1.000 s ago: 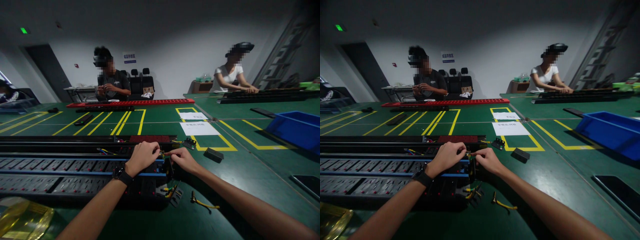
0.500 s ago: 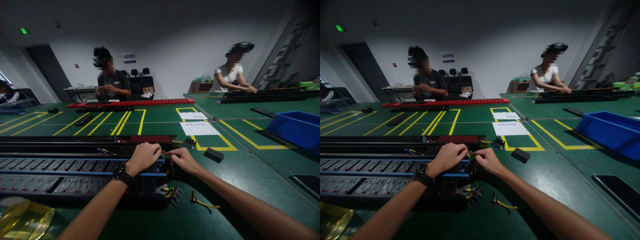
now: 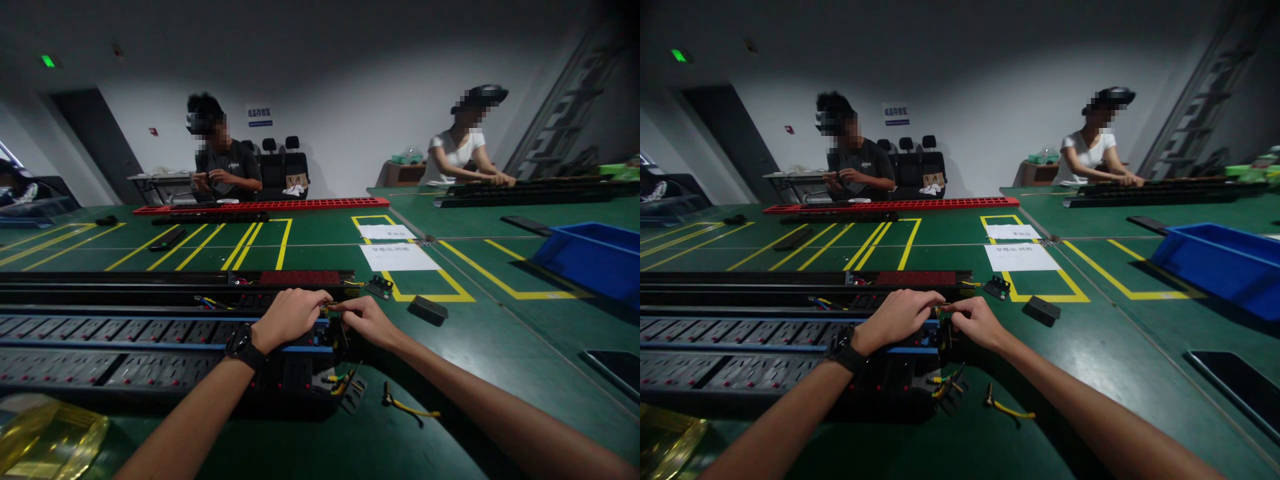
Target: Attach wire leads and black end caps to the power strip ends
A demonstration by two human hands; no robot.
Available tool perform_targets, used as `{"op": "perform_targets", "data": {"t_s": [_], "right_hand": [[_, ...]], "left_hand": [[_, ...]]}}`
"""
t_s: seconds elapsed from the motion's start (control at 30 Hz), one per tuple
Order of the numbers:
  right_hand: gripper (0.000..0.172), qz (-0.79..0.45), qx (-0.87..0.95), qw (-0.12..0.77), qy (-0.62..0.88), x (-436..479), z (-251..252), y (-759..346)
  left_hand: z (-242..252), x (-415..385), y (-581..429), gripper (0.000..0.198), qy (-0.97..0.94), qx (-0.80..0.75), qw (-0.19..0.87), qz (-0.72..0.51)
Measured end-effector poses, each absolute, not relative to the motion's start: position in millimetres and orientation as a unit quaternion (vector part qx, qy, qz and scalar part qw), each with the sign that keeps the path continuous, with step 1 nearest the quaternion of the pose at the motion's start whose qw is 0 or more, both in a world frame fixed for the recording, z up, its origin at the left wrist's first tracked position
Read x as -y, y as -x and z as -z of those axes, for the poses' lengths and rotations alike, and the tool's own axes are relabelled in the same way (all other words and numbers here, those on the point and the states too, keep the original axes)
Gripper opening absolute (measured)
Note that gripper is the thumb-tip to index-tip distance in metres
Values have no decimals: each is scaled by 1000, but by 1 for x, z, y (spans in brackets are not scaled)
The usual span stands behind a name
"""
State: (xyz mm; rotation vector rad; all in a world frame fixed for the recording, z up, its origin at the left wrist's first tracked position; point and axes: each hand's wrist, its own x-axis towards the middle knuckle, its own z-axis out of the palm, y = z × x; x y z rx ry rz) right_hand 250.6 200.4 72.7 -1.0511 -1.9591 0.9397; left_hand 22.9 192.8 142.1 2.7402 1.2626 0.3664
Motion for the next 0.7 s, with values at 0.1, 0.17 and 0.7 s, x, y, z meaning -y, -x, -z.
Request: {"op": "perform_targets", "data": {"t_s": [0.1, 0.17, 0.7], "right_hand": [[48, -360, 758, 355, 413, -201, -73, -251], [48, -355, 757, 357, 417, -200, -74, -250], [48, -354, 748, 367, 426, -201, -76, -248]], "left_hand": [[-142, -192, -24, 37, -898, -419, 52, -119], [-143, -192, -24, 37, -896, -424, 52, -118], [-140, -191, -24, 33, -898, -426, -1, -106]]}}
